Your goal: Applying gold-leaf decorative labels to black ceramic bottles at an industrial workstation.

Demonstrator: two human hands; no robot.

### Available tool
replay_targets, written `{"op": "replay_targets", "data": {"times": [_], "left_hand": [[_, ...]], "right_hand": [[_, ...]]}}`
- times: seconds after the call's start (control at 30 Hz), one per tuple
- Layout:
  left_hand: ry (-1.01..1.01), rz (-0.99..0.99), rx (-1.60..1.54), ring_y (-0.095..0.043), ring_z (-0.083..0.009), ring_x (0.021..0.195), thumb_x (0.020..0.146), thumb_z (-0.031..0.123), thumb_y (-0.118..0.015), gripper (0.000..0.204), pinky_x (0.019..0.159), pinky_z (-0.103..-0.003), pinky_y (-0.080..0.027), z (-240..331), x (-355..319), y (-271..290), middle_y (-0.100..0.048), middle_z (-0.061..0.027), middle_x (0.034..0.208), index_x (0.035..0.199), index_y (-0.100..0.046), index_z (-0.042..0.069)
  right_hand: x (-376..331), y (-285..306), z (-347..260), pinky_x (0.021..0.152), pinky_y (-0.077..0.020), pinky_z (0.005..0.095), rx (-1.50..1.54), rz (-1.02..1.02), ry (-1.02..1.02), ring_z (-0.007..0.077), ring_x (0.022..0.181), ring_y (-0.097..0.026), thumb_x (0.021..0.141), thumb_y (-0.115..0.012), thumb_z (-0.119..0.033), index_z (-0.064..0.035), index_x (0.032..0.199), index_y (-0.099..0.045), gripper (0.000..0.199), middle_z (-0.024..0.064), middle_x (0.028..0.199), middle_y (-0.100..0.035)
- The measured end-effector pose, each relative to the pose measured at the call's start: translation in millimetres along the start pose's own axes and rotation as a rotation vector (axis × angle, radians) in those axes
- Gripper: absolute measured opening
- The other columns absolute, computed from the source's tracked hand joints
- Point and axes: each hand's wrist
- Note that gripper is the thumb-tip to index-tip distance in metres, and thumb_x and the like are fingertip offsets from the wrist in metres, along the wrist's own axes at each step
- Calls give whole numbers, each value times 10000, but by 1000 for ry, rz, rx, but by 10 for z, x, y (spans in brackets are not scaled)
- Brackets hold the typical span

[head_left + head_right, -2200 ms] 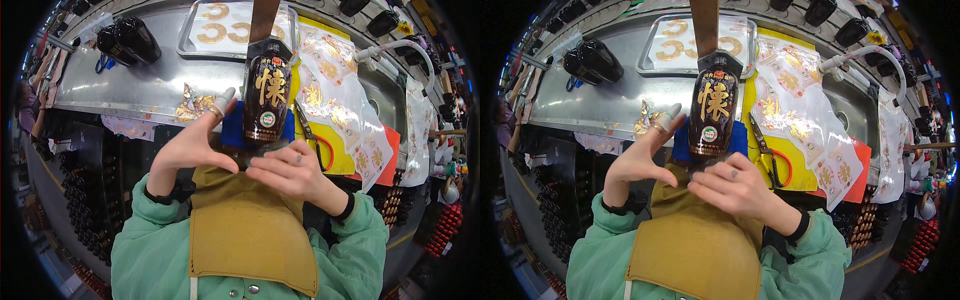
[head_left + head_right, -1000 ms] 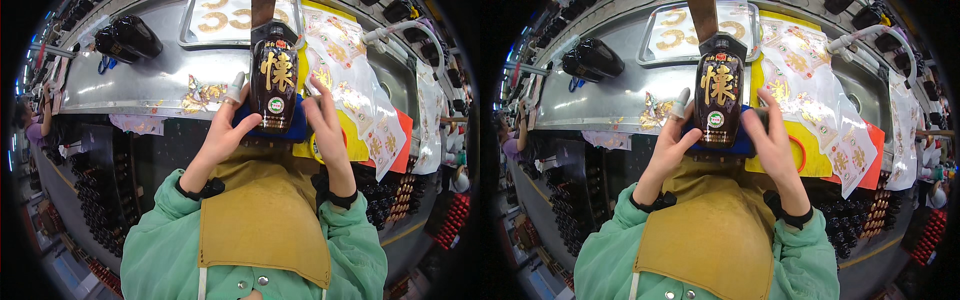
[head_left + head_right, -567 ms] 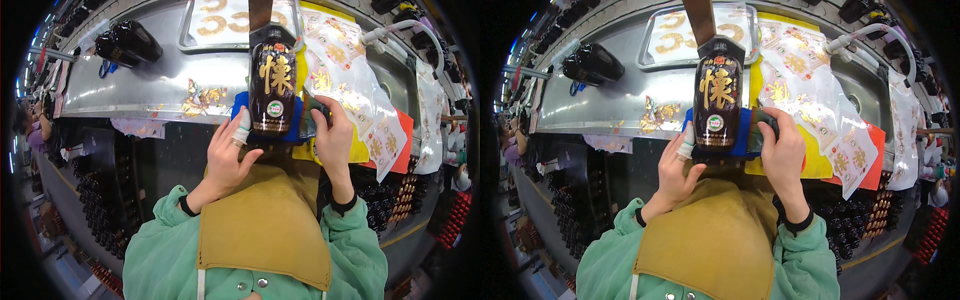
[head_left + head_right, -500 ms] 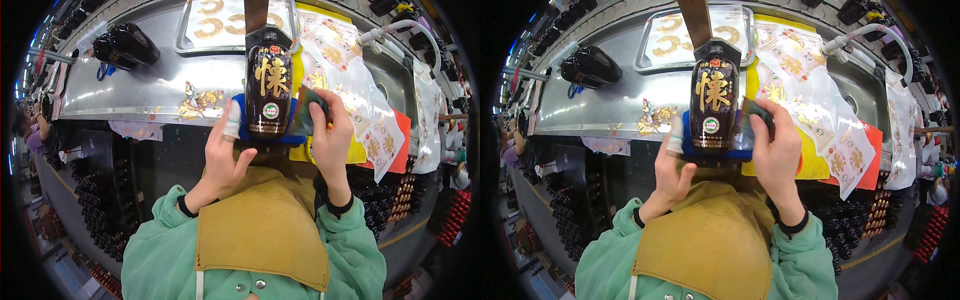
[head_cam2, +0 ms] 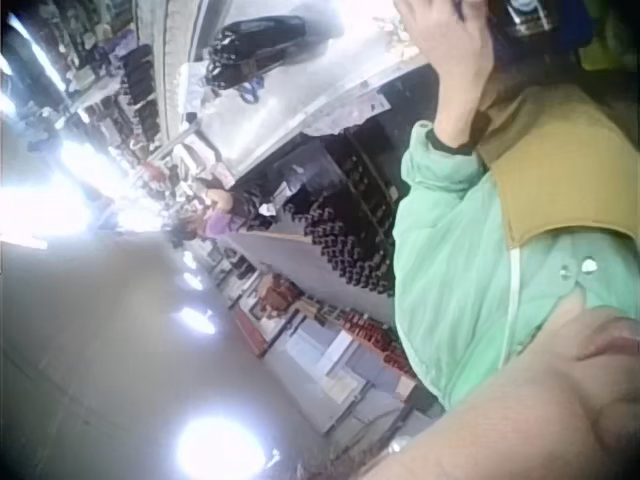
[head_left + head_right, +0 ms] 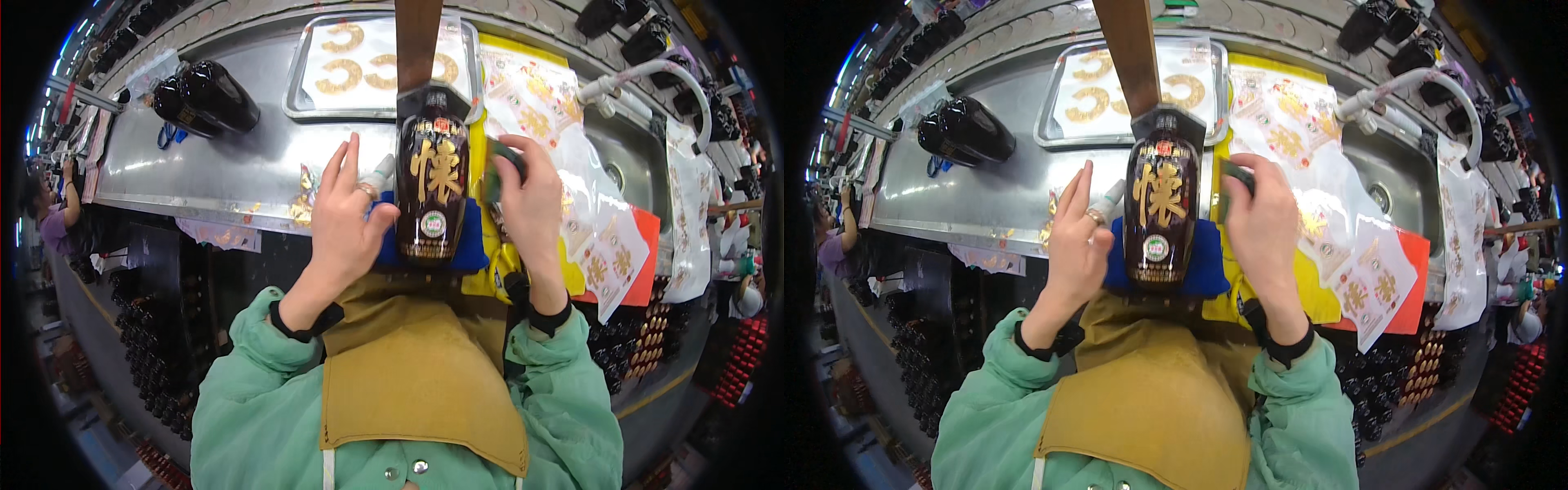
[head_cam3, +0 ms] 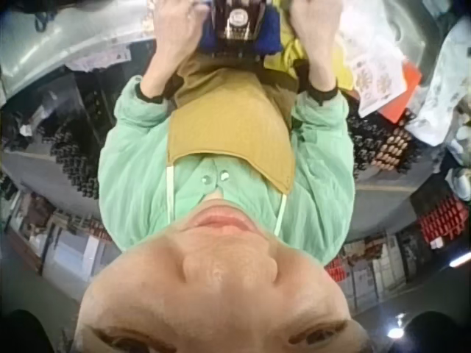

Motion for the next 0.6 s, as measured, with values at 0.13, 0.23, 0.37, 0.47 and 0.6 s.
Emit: {"op": "replay_targets", "data": {"times": [0.13, 0.23, 0.37, 0.47, 0.6], "left_hand": [[303, -6, -507, -556, -387, 1336, 1103, 431, -470, 560, 1118, -438, -414, -18, 359, -55, -574, -271, 1442, 1323, -631, -58], [535, -42, -948, -598, -231, 1253, 1085, 340, -563, 467, 1054, -378, -467, 91, 624, -212, -654, -166, 1307, 1344, -577, -48], [697, -182, -1067, -648, -142, 1108, 1019, 210, -696, 467, 935, -292, -541, 165, 767, -269, -679, -103, 1216, 1390, -518, -10], [675, -195, -1202, -627, -150, 1165, 1051, 203, -634, 448, 1014, -319, -507, 179, 757, -262, -641, -101, 1301, 1418, -507, -21], [622, -165, -1254, -619, -141, 1177, 1063, 232, -617, 440, 1020, -313, -497, 179, 736, -296, -645, -78, 1297, 1421, -516, -4]], "right_hand": [[242, 20, 52, 860, -525, 340, 143, -21, 40, 228, 955, -669, 996, -590, -38, -13, 1202, -663, 219, 122, 1061, -703], [307, -87, 46, 850, -489, 243, 612, -225, -101, 83, 946, -596, 1035, -564, -85, 0, 1239, -636, 232, 41, 1041, -673], [292, -302, 43, 767, -447, 223, 641, -209, -367, 65, 874, -547, 984, -717, -276, 13, 1249, -635, 400, 10, 962, -608], [292, -414, 40, 695, -422, 212, 572, -260, -286, 58, 799, -489, 910, -815, -314, 8, 1250, -635, 502, -36, 866, -500], [333, -449, 27, 680, -417, 210, 565, -256, -360, 51, 769, -483, 930, -800, -295, 8, 1240, -641, 462, -39, 863, -501]]}}
Point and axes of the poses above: each hand's wrist, its own x-axis towards the middle knuckle, its own y-axis out of the back of the hand, z = x × y
